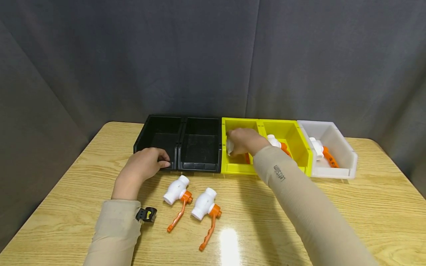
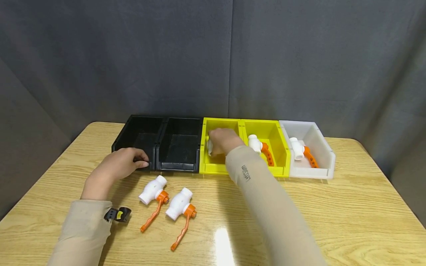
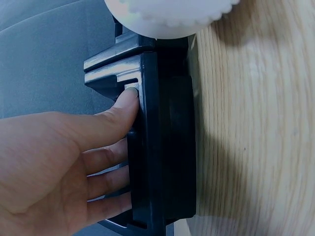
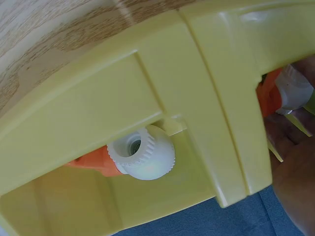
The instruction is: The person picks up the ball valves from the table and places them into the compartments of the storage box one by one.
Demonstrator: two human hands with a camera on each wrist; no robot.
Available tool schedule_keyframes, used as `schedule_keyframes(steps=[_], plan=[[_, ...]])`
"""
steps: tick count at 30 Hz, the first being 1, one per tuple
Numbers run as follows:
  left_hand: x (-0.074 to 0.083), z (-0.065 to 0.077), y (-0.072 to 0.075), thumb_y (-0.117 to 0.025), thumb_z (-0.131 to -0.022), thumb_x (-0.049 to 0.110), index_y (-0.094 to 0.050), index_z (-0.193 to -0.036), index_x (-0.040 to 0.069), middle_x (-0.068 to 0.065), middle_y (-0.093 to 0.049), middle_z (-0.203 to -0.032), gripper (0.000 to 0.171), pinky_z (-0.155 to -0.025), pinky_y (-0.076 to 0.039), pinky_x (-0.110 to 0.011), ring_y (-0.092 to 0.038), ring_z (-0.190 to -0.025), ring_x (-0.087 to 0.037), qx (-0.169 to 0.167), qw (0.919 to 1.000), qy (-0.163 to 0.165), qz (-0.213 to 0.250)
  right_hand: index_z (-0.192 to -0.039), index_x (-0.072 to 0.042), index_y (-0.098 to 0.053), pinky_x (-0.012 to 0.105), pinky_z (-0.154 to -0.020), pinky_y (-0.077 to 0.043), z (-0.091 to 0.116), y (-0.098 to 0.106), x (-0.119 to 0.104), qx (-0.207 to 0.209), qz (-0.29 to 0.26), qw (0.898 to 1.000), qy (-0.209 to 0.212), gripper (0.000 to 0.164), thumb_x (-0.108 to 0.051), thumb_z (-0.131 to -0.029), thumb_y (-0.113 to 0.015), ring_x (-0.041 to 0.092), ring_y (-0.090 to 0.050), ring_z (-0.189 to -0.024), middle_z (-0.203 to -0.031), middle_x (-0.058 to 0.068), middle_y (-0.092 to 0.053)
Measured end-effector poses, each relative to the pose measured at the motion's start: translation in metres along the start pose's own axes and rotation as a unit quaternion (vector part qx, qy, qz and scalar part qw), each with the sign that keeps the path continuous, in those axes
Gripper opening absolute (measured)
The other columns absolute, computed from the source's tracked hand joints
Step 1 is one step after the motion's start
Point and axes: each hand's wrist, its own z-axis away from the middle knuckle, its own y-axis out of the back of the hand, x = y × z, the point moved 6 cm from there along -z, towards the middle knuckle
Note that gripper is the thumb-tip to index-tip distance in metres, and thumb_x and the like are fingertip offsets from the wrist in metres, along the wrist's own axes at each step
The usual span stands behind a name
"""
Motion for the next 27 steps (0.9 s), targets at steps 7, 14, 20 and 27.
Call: schedule_keyframes(steps=[7,14,20,27], plan=[[-0.0001,-0.0005,-0.0001,-0.067,-0.096,0.022,-0.073,-0.11,0.008,-0.014,-0.069,-0.111,0.021,-0.089,-0.048,-0.052,-0.063,-0.098,-0.031,-0.002,1.0,0.003,-0.002,-0.137,-0.006,-0.052,0.043,-0.096,-0.049,-0.004,-0.0019,-0.0008,0.002,0.022,1.0,0.002,0.068,-0.028,-0.081,-0.083,0.028,-0.06,-0.102,-0.119,0.01,-0.063],[-0.0007,-0.0007,-0.0001,-0.067,-0.096,0.022,-0.073,-0.11,0.008,-0.014,-0.069,-0.112,0.021,-0.089,-0.048,-0.053,-0.063,-0.1,-0.032,-0.002,1.0,0.003,-0.004,-0.141,-0.006,-0.049,0.044,-0.096,-0.049,-0.0044,-0.0021,-0.001,0.004,0.028,1.0,0.003,0.072,-0.029,-0.082,-0.082,0.028,-0.06,-0.104,-0.122,0.011,-0.063],[-0.001,-0.0006,-0.001,-0.067,-0.096,0.022,-0.073,-0.11,0.008,-0.014,-0.069,-0.112,0.021,-0.09,-0.048,-0.053,-0.063,-0.1,-0.032,0.0,1.0,0.006,-0.003,-0.145,-0.006,-0.045,0.044,-0.097,-0.049,-0.0047,-0.0024,-0.0006,-0.003,0.026,1.0,-0.002,0.076,-0.029,-0.083,-0.081,0.029,-0.06,-0.106,-0.126,0.012,-0.062],[-0.0006,-0.0015,-0.0012,-0.067,-0.095,0.023,-0.073,-0.11,0.008,-0.013,-0.069,-0.111,0.021,-0.089,-0.048,-0.052,-0.063,-0.1,-0.032,0.003,1.0,0.001,-0.004,-0.147,-0.006,-0.042,0.045,-0.101,-0.046,-0.0044,-0.0047,0.0001,-0.009,0.014,1.0,-0.005,0.077,-0.029,-0.085,-0.08,0.03,-0.058,-0.114,-0.132,0.013,-0.06]])
